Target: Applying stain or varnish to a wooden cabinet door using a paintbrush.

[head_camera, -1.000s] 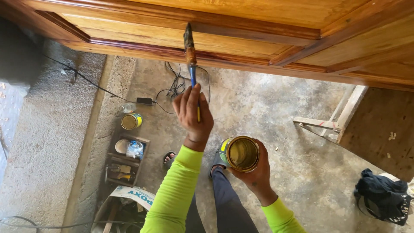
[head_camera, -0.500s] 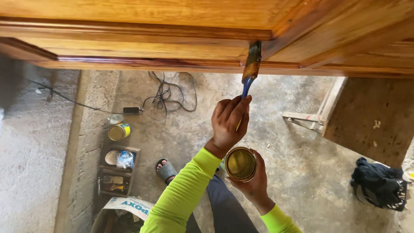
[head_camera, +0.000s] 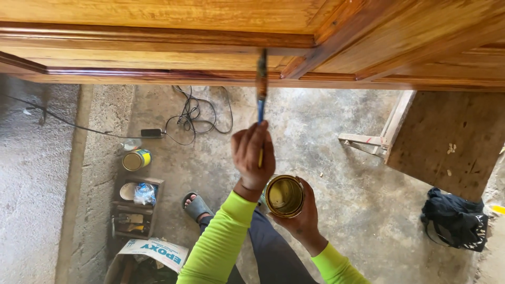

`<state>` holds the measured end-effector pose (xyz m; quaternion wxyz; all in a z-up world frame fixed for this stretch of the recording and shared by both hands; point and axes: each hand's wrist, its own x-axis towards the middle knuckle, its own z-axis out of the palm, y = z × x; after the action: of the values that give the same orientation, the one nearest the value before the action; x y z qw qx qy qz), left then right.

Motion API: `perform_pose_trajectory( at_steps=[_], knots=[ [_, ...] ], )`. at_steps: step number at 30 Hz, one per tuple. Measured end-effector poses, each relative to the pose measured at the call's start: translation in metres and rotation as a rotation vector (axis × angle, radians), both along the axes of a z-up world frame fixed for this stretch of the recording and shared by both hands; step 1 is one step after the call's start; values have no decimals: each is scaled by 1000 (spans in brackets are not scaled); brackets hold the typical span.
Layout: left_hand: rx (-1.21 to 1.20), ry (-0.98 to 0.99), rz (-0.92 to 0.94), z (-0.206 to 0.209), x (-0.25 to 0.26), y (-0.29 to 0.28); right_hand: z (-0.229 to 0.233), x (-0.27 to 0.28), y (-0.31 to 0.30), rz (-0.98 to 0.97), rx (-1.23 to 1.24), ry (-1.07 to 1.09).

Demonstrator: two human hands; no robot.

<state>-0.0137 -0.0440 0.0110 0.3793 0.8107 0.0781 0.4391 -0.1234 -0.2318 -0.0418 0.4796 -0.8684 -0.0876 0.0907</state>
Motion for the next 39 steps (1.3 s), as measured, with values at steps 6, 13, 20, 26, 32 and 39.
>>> perform_pose_trajectory(
  at_steps=[6, 13, 20, 26, 32, 39],
  knots=[
    [52, 25, -288, 27, 16, -7, 4, -1, 0, 23, 23, 10],
    [43, -15, -162, 6, 9, 42, 1, -6, 9, 57, -17, -86],
    [111, -10, 27, 3, -23, 118, 15, -12, 37, 100, 63, -8],
    [67, -50, 180, -3, -38, 147, 14, -23, 66, 116, 101, 21],
    [-15, -45, 276, -20, -24, 138, 10, -36, 92, 141, 122, -11],
    [75, -17, 6, -11, -41, 170, 16, -42, 119, 155, 95, -15]
  ],
)
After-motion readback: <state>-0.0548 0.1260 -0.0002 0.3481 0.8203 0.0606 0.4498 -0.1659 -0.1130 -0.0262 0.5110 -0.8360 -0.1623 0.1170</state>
